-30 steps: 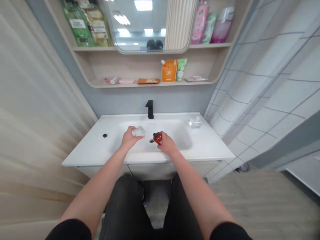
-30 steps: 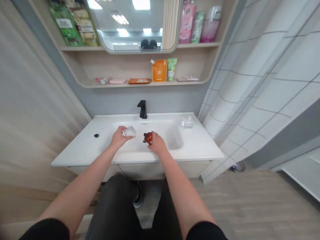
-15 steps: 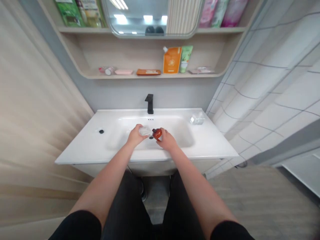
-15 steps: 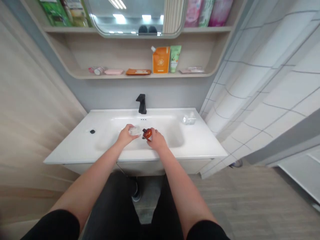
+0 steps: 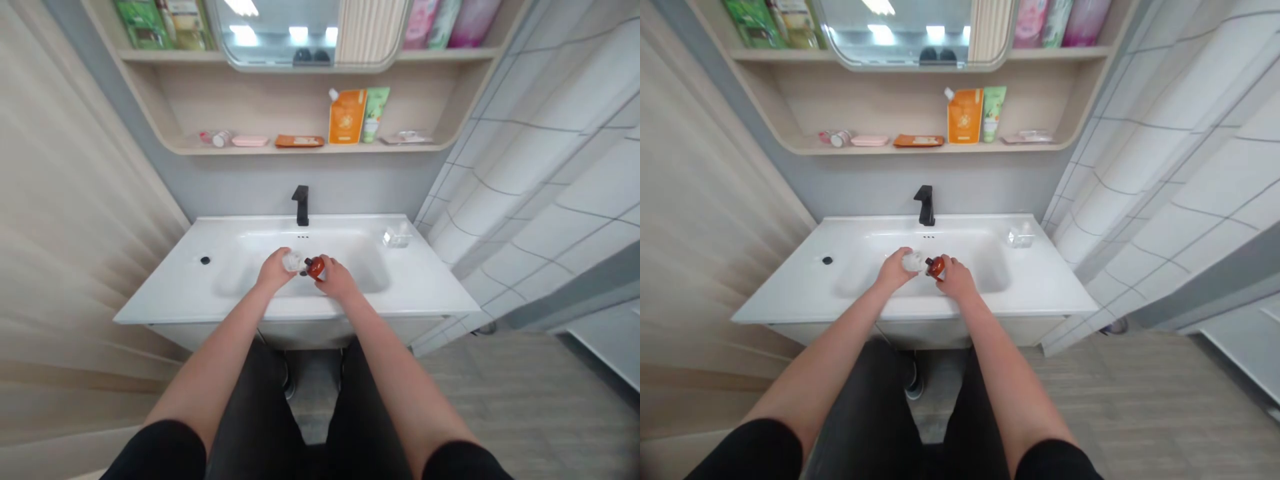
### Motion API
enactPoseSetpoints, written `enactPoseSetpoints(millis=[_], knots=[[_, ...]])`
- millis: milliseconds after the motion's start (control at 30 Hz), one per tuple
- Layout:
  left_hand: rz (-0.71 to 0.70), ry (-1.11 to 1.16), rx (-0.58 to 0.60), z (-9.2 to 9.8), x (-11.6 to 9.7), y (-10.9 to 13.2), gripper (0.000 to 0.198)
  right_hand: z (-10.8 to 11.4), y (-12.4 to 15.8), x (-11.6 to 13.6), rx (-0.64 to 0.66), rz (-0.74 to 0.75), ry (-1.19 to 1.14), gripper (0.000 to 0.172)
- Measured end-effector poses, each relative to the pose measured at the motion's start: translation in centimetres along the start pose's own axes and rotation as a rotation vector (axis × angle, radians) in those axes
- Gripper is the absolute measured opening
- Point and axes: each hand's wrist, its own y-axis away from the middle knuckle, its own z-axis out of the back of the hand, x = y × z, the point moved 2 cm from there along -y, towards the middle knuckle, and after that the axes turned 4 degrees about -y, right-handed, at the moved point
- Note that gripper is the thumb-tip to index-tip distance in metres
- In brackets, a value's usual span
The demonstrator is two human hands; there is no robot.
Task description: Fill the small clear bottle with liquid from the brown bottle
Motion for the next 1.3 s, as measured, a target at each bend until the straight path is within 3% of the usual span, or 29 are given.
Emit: enactPoseSetpoints(millis=[200, 500, 833, 1300], knots=[[-0.118, -0.149, -0.035, -0.3, -0.1, 0.0, 0.073, 0.3, 0.1, 0.3, 0.033, -0.008, 0.026, 0.069], [-0.229, -0.174, -0.070, -0.1, -0.6, 0.1, 0.071, 0.1, 0.1, 0.2, 0.049, -0.008, 0.038, 0.073], [-0.298, -0.189, -0.110, -0.1, -0.5, 0.2, 0.068, -0.2, 0.0, -0.1, 0.046, 0.007, 0.024, 0.073], [-0.354, -0.210, -0.109, 0.5, -1.3, 0.5, 0.081, 0.0, 0.1, 0.1, 0.060, 0.000, 0.011, 0.071]])
